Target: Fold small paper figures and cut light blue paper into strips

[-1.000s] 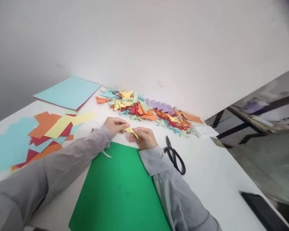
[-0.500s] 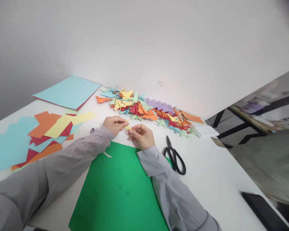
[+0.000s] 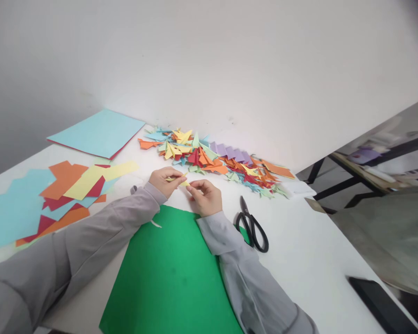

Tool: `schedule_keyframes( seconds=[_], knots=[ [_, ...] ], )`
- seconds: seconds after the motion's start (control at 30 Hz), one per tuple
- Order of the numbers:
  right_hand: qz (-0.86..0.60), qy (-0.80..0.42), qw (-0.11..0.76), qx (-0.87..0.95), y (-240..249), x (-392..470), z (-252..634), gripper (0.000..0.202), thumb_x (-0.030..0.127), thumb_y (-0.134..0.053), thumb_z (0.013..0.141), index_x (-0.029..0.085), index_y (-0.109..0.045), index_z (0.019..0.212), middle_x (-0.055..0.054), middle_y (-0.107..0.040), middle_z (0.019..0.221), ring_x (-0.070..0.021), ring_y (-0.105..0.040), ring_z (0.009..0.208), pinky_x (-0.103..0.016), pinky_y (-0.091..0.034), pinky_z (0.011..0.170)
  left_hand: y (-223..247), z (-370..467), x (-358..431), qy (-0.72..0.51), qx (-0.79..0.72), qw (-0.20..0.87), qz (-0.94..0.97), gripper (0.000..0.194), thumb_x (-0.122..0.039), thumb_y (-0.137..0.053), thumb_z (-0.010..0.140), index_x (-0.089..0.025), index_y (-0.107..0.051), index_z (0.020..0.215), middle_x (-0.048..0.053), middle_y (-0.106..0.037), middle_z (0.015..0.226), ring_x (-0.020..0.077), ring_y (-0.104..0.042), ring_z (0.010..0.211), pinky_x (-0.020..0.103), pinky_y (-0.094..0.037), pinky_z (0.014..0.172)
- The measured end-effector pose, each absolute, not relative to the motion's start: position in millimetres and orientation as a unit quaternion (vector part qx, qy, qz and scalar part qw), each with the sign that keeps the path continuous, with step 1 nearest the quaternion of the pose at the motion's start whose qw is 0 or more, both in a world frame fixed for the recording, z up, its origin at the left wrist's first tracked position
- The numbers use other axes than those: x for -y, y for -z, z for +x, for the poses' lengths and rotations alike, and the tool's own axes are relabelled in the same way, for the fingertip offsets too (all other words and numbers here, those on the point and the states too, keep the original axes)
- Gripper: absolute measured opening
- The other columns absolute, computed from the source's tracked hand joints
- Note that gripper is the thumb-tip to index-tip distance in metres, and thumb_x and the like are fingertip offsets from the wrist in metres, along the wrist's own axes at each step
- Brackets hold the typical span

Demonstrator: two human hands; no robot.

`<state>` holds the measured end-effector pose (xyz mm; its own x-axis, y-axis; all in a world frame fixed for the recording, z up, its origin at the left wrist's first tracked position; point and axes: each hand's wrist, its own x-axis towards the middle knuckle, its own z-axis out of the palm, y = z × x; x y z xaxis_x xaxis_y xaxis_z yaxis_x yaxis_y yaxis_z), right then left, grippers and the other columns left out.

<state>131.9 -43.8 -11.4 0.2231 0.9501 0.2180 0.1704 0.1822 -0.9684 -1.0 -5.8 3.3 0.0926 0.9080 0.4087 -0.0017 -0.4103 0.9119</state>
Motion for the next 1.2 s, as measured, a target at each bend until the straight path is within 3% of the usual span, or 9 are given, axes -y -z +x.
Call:
schedule_keyframes(
  seconds=[0.17,0.33,0.6,0.77,0.97,1.2],
  knots=[
    [-0.541,-0.325,0.567,0.529,12.2,43.0,133.5,0.025,0.040,-0.067,0.060,0.018,-0.056,0.064,-0.002,-0.058,0.066,-0.0142,-0.054,0.058,-0.024,-0.047,0.041,-1.8,0.2,5.7,-0.552,-0.366,0.434,0.611,0.018,-0.027,-0.068,0.057,-0.012,-0.065,0.065,0.002,-0.060,0.066,0.0080,-0.053,0.048,0.019,-0.047,0.039],
    [-0.536,-0.326,0.565,0.536,12.4,42.6,134.4,0.026,0.042,-0.065,0.061,0.018,-0.055,0.066,-0.001,-0.056,0.066,-0.0144,-0.053,0.060,-0.024,-0.046,0.040,2.7,-0.2,4.6,-0.532,-0.364,0.460,0.611,0.026,-0.025,-0.071,0.052,-0.011,-0.065,0.072,0.003,-0.061,0.070,0.0108,-0.056,0.058,0.022,-0.052,0.049],
    [-0.561,-0.315,0.532,0.551,12.7,44.5,133.5,0.025,0.041,-0.065,0.062,0.019,-0.059,0.070,-0.004,-0.061,0.071,-0.0177,-0.057,0.067,-0.025,-0.046,0.045,5.7,-2.1,4.0,-0.532,-0.355,0.431,0.637,0.019,-0.023,-0.068,0.056,-0.013,-0.066,0.072,0.003,-0.061,0.073,0.0114,-0.057,0.060,0.024,-0.052,0.055],
    [-0.545,-0.273,0.519,0.599,17.2,42.6,136.5,0.022,0.041,-0.062,0.066,0.020,-0.059,0.069,-0.006,-0.059,0.081,-0.0187,-0.056,0.076,-0.025,-0.046,0.048,3.6,-1.4,5.0,-0.530,-0.359,0.447,0.625,0.017,-0.023,-0.067,0.056,-0.013,-0.066,0.070,0.003,-0.062,0.070,0.0108,-0.057,0.057,0.023,-0.051,0.051],
    [-0.539,-0.267,0.503,0.620,16.9,42.2,136.4,0.019,0.038,-0.058,0.070,0.020,-0.056,0.069,-0.004,-0.056,0.077,-0.0174,-0.054,0.074,-0.025,-0.046,0.051,-0.2,-0.7,6.9,-0.528,-0.368,0.447,0.621,0.017,-0.021,-0.066,0.056,-0.011,-0.066,0.070,0.003,-0.063,0.069,0.0106,-0.058,0.055,0.023,-0.051,0.052],
    [-0.555,-0.240,0.512,0.610,12.2,45.4,134.0,0.021,0.041,-0.062,0.067,0.020,-0.057,0.067,-0.004,-0.057,0.075,-0.0167,-0.054,0.068,-0.025,-0.043,0.047,1.7,-1.4,5.3,-0.517,-0.382,0.431,0.634,0.022,-0.022,-0.071,0.052,-0.013,-0.067,0.071,0.004,-0.067,0.073,0.0152,-0.062,0.069,0.027,-0.052,0.067]
  ],
)
